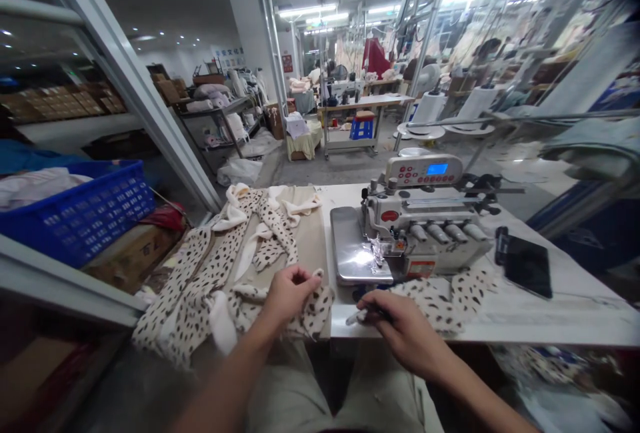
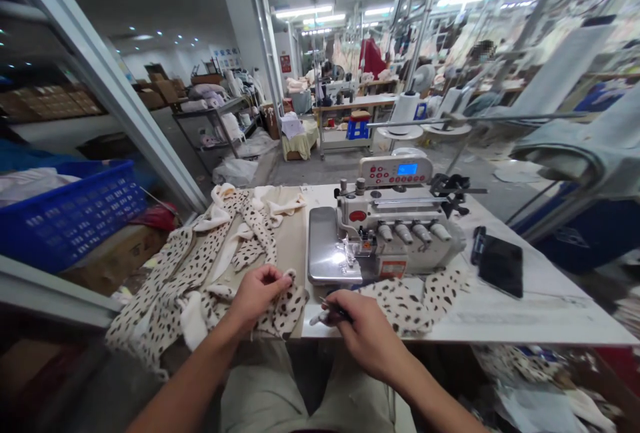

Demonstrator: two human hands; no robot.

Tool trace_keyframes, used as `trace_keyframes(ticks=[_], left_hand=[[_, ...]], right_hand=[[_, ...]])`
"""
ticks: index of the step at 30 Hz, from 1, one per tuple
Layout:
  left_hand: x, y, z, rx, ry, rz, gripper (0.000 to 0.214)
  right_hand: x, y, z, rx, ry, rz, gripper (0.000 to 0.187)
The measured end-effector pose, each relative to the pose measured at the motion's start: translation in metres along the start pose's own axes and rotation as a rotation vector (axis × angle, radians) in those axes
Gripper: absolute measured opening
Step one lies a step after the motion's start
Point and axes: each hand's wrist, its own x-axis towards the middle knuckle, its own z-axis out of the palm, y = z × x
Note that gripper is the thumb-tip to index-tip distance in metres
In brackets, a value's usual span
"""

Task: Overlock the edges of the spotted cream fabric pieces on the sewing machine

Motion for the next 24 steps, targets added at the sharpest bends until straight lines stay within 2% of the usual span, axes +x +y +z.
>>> trace_keyframes(ticks=[3, 6, 10, 14, 19, 24], left_hand=[[-0.007, 0.024, -0.002, -0.354, 0.030, 0.001, 0.036], [-0.016, 0.045, 0.002, -0.577, -0.031, -0.047, 0.042], [-0.028, 0.056, 0.009, -0.601, -0.134, -0.085, 0.040], [-0.035, 0.057, 0.012, -0.591, -0.206, -0.080, 0.039], [-0.038, 0.059, 0.012, -0.470, -0.254, -0.008, 0.035], [-0.039, 0.054, 0.014, -0.438, -0.288, 0.084, 0.032]], right_hand=[[0.014, -0.010, 0.007, 0.097, -0.031, -0.035, 0.015], [0.025, -0.021, 0.011, 0.211, 0.001, -0.096, 0.012], [0.032, -0.027, 0.014, 0.274, 0.130, -0.081, 0.016], [0.032, -0.024, 0.016, 0.227, 0.185, -0.039, 0.023], [0.026, -0.020, 0.020, 0.153, 0.238, -0.031, 0.027], [0.023, -0.024, 0.023, 0.136, 0.284, -0.022, 0.028]])
